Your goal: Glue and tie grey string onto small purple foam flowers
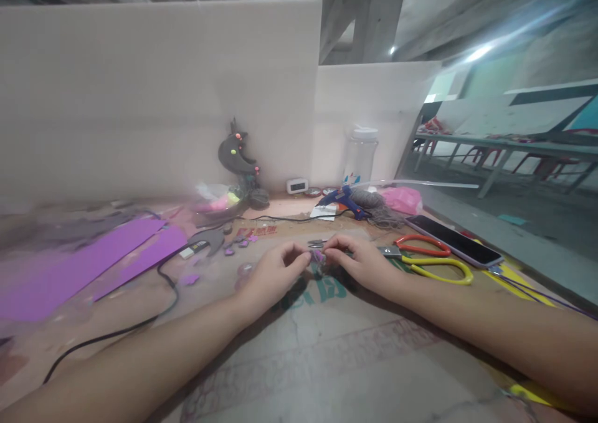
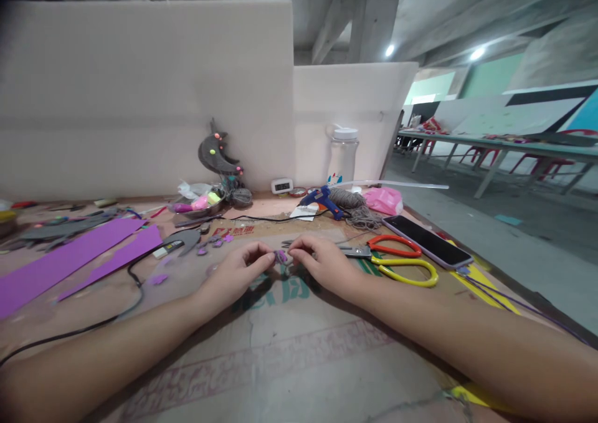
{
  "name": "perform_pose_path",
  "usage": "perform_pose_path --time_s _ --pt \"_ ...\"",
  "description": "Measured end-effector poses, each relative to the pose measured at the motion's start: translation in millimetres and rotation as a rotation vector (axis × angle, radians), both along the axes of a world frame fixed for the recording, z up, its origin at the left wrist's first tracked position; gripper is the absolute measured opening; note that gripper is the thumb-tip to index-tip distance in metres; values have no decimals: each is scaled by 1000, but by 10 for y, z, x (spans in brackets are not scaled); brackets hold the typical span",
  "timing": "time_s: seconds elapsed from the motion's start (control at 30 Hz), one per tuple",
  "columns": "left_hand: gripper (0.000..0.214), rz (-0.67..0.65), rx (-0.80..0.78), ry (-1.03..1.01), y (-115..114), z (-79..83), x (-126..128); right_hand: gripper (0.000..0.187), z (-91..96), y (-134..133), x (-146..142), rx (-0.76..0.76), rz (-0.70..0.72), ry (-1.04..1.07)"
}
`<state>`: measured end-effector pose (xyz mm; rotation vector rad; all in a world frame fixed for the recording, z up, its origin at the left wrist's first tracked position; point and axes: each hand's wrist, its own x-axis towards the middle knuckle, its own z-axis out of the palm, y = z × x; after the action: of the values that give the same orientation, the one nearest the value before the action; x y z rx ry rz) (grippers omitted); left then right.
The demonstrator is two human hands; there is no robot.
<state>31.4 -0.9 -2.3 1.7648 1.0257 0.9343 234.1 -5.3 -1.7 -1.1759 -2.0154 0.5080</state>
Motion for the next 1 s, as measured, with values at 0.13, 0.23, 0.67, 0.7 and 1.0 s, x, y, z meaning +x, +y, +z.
perform_pose_path --time_s 0.13,0.23,0.67,0.7,1.0 --pt "23 -14 19 -15 10 -14 -8 12 -10 7 -2 -7 -16 0" --pt "24 -12 38 -4 19 -21 -12 12 -6 5 -9 -4 -30 10" --pt "23 0 100 -28 76 -64 -16 22 -25 68 26 32 -39 -21" --pt "24 3 97 -32 80 -66 -17 21 -25 66 26 22 -48 -17" --pt "23 12 90 -39 72 -34 -16 22 -1 42 25 17 -119 20"
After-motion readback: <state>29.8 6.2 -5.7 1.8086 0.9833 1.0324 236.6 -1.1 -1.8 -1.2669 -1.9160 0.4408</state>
